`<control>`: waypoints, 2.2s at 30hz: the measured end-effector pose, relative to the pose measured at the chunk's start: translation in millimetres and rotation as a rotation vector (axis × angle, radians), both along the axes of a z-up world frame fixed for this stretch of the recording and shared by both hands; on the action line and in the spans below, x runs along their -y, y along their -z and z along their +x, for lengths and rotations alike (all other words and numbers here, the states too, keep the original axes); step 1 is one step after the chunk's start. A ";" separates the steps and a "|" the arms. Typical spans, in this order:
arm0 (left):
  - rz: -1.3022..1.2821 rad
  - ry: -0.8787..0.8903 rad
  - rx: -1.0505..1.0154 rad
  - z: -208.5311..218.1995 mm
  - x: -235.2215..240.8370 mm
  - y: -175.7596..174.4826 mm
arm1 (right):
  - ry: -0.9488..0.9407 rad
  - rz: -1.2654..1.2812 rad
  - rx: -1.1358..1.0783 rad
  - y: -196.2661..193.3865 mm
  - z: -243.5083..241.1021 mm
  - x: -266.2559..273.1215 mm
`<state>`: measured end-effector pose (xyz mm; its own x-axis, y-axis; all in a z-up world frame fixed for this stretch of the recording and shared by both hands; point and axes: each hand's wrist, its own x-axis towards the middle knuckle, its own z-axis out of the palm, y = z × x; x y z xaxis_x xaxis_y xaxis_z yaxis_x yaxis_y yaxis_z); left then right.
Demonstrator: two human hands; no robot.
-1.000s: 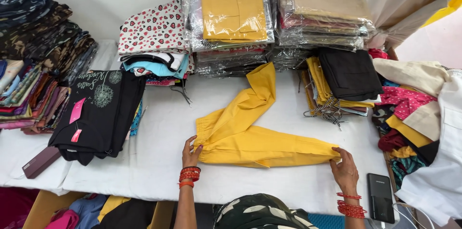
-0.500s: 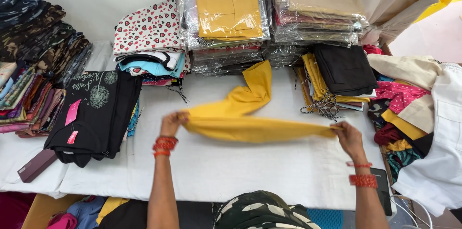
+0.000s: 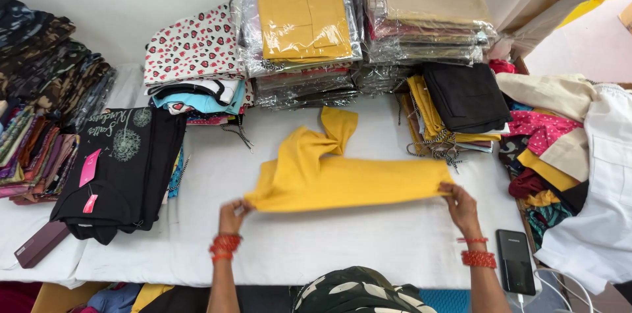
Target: The person folds a pair of yellow pants on a white table, smoothing the fabric and aligning the edges before stacking them. They then unfold and fold a pair of white pants using the same method, ensuring the garment is neatly arranged on the table.
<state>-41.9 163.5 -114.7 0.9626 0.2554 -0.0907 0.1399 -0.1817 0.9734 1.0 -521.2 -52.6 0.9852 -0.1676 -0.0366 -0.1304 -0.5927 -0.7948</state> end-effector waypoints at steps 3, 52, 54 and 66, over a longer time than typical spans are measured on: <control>0.143 -0.025 -0.210 -55.6 37.2 15.1 | -0.018 -0.045 -0.060 -3.6 -27.6 -8.9; 1.154 0.733 -0.042 -3.7 296.6 -62.1 | -0.151 -0.957 -0.125 42.3 -17.9 -4.5; 1.180 0.754 -0.049 -6.1 296.1 -62.7 | -0.058 -0.886 -0.110 50.2 -18.4 -3.5; 1.164 0.818 0.220 -85.2 251.7 -30.4 | -0.188 -0.664 0.119 25.5 -37.2 -110.6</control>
